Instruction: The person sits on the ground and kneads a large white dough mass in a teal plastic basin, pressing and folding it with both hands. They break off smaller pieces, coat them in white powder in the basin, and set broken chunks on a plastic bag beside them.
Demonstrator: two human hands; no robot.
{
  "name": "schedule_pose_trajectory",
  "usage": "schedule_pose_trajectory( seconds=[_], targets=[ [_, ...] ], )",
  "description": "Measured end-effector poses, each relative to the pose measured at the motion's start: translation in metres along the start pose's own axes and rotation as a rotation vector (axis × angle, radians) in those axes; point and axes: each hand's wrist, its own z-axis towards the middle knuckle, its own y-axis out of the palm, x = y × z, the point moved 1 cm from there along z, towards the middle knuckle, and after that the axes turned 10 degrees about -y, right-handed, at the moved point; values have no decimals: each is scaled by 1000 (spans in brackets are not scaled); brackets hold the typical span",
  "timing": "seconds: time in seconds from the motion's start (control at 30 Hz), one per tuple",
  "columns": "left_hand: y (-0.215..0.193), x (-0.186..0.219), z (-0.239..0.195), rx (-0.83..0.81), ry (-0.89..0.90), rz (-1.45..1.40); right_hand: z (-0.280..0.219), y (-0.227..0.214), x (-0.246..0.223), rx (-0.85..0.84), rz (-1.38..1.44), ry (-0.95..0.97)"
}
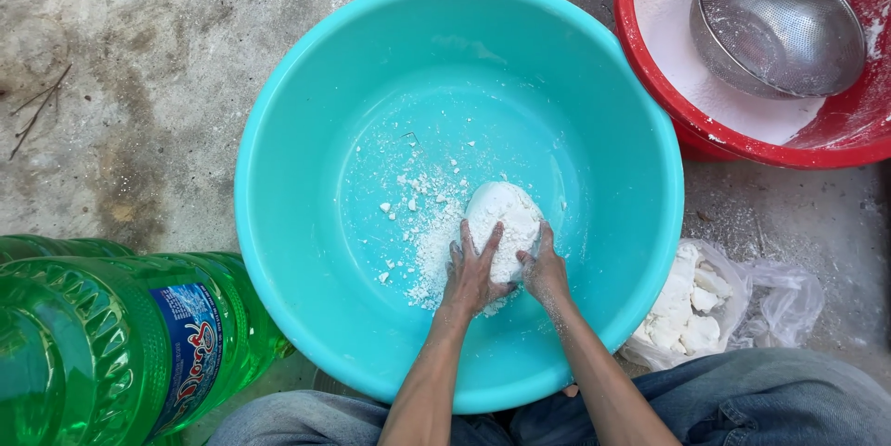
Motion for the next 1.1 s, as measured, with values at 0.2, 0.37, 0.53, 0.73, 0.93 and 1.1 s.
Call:
schedule_pose_trajectory(
  seconds=[0.2, 0.37, 0.53, 0.73, 0.93, 1.1],
  targets=[
    [-6, -13, 0, -50, 4, 1, 5, 4, 8, -41, -65, 18],
    [-47, -6, -16, -21, 109, -132, 2, -4, -5, -49, -28, 38],
    [-38, -39, 6, 33, 63, -809, 7, -4, -7, 258, -149, -249],
    [-66, -27, -26, -223, -188, -1663, -27, -29, -94, 37, 313, -94],
    [-89, 3, -49, -211, -141, -1611, -32, -37, -87, -378, 574, 42],
    [-101, 21, -67, -166, -196, -1186, -42, -47, -85, -315, 446, 8]
  ],
)
